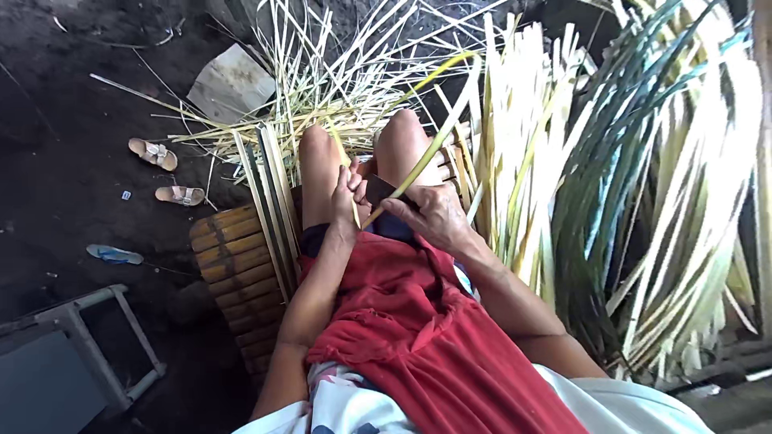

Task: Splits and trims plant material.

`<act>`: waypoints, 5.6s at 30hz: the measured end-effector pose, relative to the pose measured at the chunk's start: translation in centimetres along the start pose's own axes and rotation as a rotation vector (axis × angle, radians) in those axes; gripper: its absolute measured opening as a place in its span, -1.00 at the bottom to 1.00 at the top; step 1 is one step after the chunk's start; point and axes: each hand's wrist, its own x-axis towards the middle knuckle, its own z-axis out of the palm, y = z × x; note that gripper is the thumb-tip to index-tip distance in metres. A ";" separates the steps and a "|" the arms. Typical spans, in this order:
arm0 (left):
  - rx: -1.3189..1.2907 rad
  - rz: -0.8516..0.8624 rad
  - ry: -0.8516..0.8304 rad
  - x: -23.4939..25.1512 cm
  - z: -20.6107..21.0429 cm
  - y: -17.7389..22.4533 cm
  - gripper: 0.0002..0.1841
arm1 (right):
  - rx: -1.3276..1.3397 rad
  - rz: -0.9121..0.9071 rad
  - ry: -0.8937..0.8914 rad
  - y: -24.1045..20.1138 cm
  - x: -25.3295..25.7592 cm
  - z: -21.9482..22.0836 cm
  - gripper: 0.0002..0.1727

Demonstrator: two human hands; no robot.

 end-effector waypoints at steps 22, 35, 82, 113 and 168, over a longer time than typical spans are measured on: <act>1.144 0.416 -1.106 -3.3 15.0 -6.2 -0.71 | 0.756 0.585 0.299 0.8 1.1 -21.5 -0.68; 1.067 -0.597 -0.303 0.7 9.6 -16.3 -0.15 | 0.142 0.740 0.308 -2.3 -20.5 -22.1 -0.89; 1.399 0.287 0.740 5.2 -15.9 12.6 -0.67 | 1.022 0.857 0.018 10.9 -1.8 4.2 -0.72; 1.299 -0.073 0.780 -7.4 -20.0 5.6 -0.53 | 0.952 0.784 -0.045 11.6 -0.8 3.9 -0.65; 0.856 0.233 0.165 -12.6 -15.9 4.2 -0.72 | 0.956 0.478 -0.593 2.9 6.0 7.0 -0.58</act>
